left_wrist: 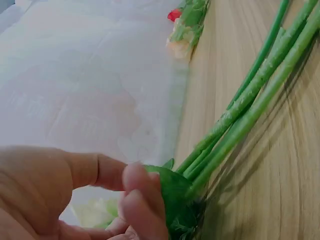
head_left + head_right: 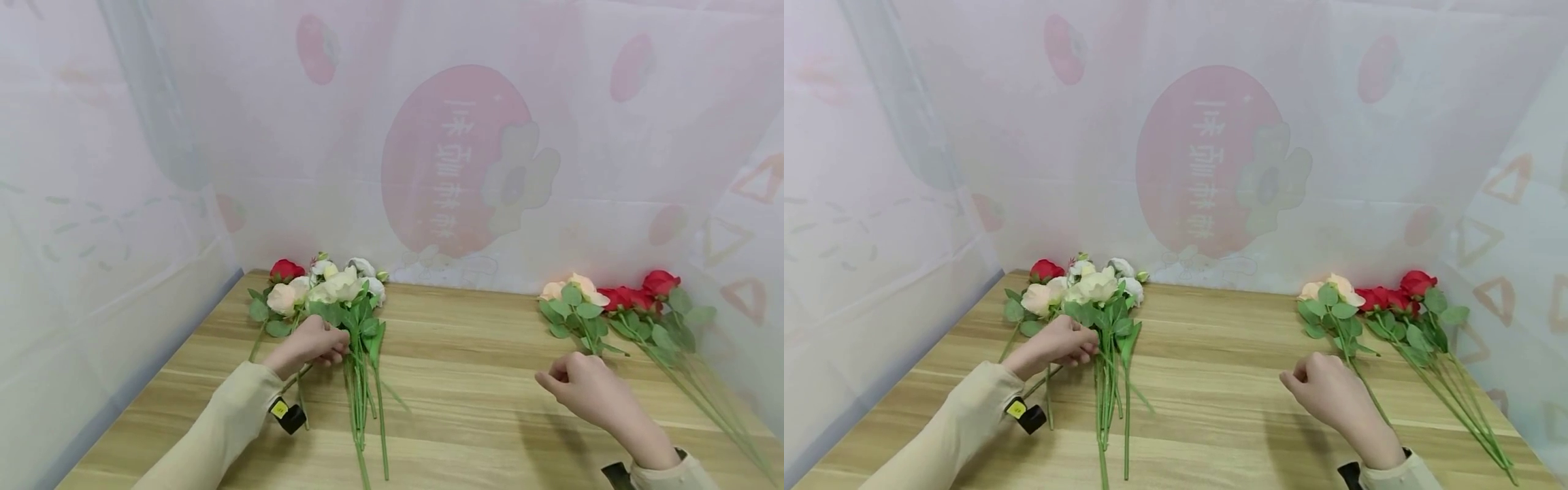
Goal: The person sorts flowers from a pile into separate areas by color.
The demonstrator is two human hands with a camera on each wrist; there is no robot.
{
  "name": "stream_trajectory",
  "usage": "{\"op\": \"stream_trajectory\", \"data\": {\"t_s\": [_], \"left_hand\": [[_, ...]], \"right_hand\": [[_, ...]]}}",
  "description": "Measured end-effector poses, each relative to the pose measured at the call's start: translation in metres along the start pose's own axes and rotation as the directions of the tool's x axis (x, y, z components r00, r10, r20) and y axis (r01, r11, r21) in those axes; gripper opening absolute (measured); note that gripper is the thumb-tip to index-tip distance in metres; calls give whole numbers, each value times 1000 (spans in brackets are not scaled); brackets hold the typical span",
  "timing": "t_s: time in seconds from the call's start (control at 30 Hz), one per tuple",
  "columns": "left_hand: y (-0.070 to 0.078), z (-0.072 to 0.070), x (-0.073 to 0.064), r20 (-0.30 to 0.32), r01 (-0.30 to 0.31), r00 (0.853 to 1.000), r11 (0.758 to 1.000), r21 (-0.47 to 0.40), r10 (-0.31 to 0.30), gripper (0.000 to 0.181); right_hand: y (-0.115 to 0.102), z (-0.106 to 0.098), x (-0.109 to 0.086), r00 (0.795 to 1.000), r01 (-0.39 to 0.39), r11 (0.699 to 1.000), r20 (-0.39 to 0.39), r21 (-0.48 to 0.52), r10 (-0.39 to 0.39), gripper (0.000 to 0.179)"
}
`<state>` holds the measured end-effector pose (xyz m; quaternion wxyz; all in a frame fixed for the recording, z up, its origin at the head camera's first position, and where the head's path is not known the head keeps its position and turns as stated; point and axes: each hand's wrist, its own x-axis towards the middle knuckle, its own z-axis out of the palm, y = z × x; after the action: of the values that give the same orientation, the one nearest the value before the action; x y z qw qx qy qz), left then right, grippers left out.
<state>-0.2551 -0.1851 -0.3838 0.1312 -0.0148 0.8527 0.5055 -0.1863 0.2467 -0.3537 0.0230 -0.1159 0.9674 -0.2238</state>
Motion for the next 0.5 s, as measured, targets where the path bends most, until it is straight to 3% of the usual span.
{"op": "stream_trajectory", "data": {"t_s": [0.13, 0.27, 0.5], "left_hand": [[-2, 3, -1, -9, 1, 1000, 995, 104, 0, 30], [-4, 6, -4, -8, -8, 1000, 970, 241, 10, 35], [0, 0, -6, -22, -5, 1000, 977, 211, 10, 29]], "right_hand": [[-1, -1, 0, 1000, 10, 1000, -6, -3, -10, 33], [-2, -2, 0, 1000, 22, 1000, -12, -7, -22, 34], [-2, -2, -1, 999, 34, 999, -6, -4, -34, 34]]}}
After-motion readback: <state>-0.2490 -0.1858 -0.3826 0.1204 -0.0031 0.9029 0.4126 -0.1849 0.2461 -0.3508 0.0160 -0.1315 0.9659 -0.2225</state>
